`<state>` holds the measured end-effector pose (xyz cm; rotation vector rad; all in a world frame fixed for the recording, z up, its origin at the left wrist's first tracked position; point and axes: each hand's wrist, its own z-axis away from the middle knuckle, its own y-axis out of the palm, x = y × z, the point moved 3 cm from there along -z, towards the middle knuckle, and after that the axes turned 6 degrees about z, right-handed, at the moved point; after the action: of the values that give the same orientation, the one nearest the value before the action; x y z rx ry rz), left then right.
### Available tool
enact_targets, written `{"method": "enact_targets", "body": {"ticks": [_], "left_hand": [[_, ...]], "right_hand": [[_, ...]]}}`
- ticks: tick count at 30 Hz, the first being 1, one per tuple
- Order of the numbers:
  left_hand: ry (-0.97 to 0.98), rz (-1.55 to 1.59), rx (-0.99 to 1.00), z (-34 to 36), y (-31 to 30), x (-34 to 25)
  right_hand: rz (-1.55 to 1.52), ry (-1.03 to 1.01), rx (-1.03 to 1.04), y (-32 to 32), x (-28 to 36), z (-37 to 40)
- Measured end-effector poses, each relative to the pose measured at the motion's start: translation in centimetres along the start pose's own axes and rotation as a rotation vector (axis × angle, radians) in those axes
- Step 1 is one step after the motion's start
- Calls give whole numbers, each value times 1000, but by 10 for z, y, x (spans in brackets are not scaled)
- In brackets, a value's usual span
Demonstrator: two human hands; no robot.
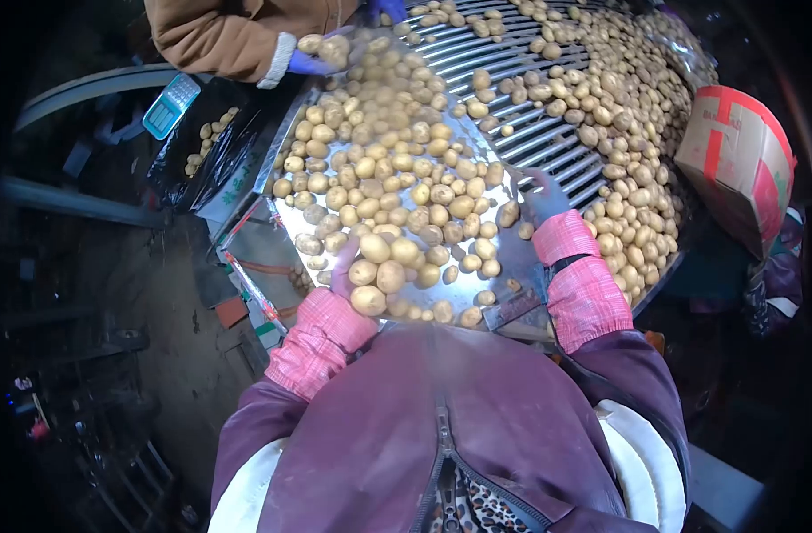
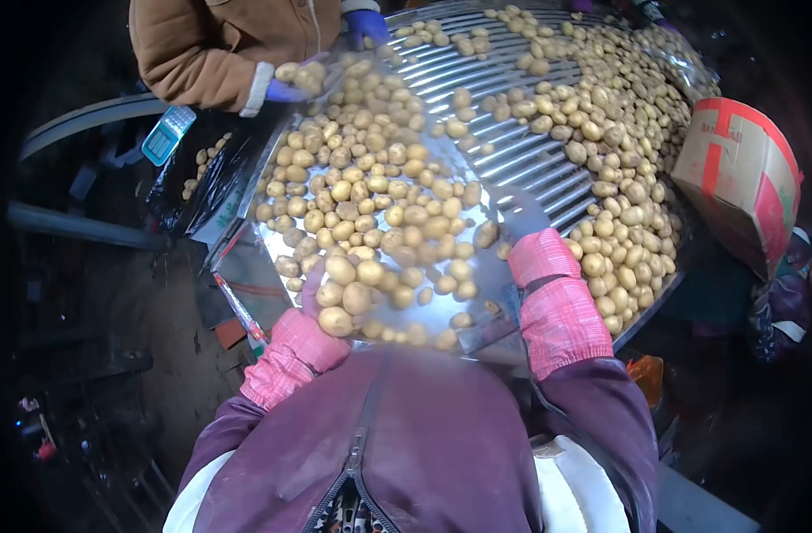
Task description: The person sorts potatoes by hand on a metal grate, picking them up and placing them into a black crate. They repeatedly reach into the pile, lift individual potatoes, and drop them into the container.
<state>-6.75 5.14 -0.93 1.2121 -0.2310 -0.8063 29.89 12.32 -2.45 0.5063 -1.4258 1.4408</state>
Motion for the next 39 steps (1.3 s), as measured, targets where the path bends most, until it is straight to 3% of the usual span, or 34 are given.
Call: {"method": "enact_targets", "body": {"ticks": [2, 4, 6, 7, 9, 10, 11, 12, 14, 16, 17, 20, 22, 25, 26, 27, 32, 34, 37, 39], "left_hand": [[8, -24, 11, 1, 0, 0], [40, -83, 45, -1, -4, 0], [137, -229, 129, -5, -13, -2], [204, -310, 177, -7, -17, -1], [234, -330, 187, -7, -26, 4], [85, -123, 76, 0, -6, 5], [-36, 102, -62, 9, 13, 6], [-84, 104, -91, 7, 14, 5], [-122, -50, -107, 12, 23, 5], [-123, -281, -2, 6, 19, 5], [-168, -272, 12, 4, 17, 10], [-386, -12, -53, 3, 22, 32], [-432, -88, 87, -1, 33, 48], [-370, -484, 333, 11, 77, 67], [-393, -552, 367, 16, 86, 73], [-415, -621, 404, 22, 96, 80], [-836, -506, 374, 40, 111, 146], [-659, -986, 590, 56, 128, 181], [-1095, -750, 491, 67, 124, 233], [-1273, -707, 277, 74, 115, 261]], "right_hand": [[815, -385, 107, 13, -18, 0], [712, -358, 97, 32, 18, 28], [895, -419, 75, 67, 18, 28], [718, -287, 166, 73, 16, 26], [544, -386, 162, 72, 28, 41], [452, -427, 170, 73, 42, 56], [233, -256, 257, 69, 66, 75], [12, -84, 329, 69, 81, 92], [-119, -110, 340, 72, 83, 114], [-279, 107, 423, 68, 98, 142], [-322, 19, 347, 78, 80, 146], [-187, -203, 279, 89, 48, 166], [26, -471, 313, 69, 63, 196], [-147, -41, 437, 57, 53, 219], [-115, -82, 365, 53, 45, 227], [-185, 19, 350, 43, 43, 242], [-193, 104, 234, -6, 7, 308], [-240, 199, 173, -23, -15, 346], [-417, 211, 30, -41, -41, 404], [-536, 257, -70, -37, -67, 433]]}}
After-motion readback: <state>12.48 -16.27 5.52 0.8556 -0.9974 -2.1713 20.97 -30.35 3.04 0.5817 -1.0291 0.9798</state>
